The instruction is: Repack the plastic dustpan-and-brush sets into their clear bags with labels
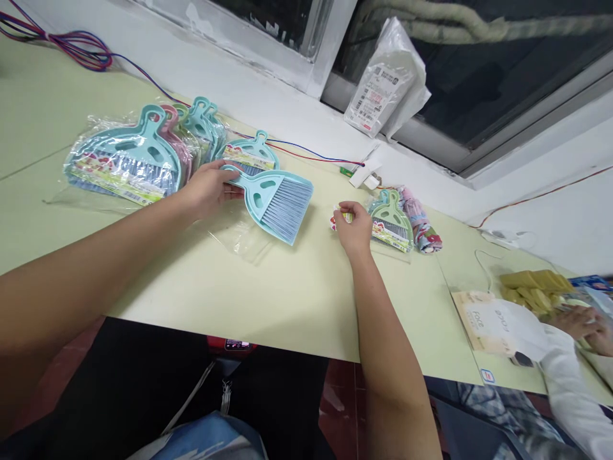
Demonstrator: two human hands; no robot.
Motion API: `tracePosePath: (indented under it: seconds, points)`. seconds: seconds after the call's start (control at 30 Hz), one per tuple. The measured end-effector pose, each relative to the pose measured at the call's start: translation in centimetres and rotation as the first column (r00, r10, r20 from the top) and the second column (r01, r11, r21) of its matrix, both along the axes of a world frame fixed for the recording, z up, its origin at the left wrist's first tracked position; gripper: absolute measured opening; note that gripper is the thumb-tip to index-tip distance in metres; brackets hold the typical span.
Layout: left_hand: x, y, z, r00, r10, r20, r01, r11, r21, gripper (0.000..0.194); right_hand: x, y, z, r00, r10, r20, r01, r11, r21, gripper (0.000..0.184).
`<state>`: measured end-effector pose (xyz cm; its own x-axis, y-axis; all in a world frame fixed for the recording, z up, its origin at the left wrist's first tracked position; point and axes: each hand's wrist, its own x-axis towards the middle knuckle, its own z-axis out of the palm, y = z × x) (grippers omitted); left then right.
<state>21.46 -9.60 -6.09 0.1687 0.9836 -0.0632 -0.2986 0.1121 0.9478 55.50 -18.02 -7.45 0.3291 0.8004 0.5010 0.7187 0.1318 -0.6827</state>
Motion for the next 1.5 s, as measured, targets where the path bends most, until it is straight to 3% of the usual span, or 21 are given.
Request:
tracePosePath:
  seconds: [0.07, 0.13, 0.27, 0.37, 0.5, 0.67, 0.93, 1.17, 1.5]
  points:
    - [0.1, -0.1, 0.0, 1.0, 0.002, -0.002, -0.002, 1.0, -0.003, 0.015, -1.0, -0.5, 0.7, 1.0, 0.007, 0.006, -0.008, 0.978, 0.209, 0.021]
    - [0.2, -0.2, 0.1, 1.0, -0.007, -0.017, 0.006, 1.0, -0.013, 0.013, -2.8, -1.5, 1.7, 0.998, -0.001, 0.066, -0.024, 0.922, 0.387, 0.016]
    - [0.7, -0.7, 0.1, 0.997, -0.056, -0.052, 0.055, 0.998, -0.033, 0.011, -7.7, -4.1, 3.0, 0.986, 0.117, 0.122, -0.161, 0.873, 0.461, 0.011]
    - [1.2, -1.1, -0.3, 0.996, -0.079, -0.049, 0.078, 0.996, -0.032, 0.011, -10.4, -5.2, 2.8, 0.957, 0.281, 0.065, -0.285, 0.884, 0.372, 0.011]
    - [1.7, -1.6, -0.4, 0.99, -0.124, -0.07, 0.122, 0.992, -0.029, 0.012, -11.6, -5.2, 1.6, 0.909, 0.417, 0.008, -0.41, 0.89, 0.197, 0.012]
    - [2.0, -2.6, 0.4, 0.98, -0.178, -0.089, 0.173, 0.983, -0.067, 0.011, -12.1, -5.3, 1.0, 0.919, 0.394, -0.017, -0.393, 0.919, 0.025, 0.013]
    - [2.3, -3.2, 0.5, 0.957, -0.262, -0.121, 0.251, 0.963, -0.103, 0.016, -12.1, -4.7, -0.1, 0.885, 0.4, -0.237, -0.425, 0.903, -0.065, 0.022]
    - [1.9, -2.8, 0.5, 0.95, -0.271, -0.153, 0.255, 0.96, -0.118, 0.02, -9.8, -3.8, 0.2, 0.961, 0.233, -0.146, -0.255, 0.954, -0.155, 0.021]
    - [1.5, -2.4, 0.5, 0.942, -0.279, -0.187, 0.255, 0.956, -0.144, 0.019, -9.5, -4.0, 0.8, 0.976, 0.197, -0.09, -0.215, 0.927, -0.306, 0.025]
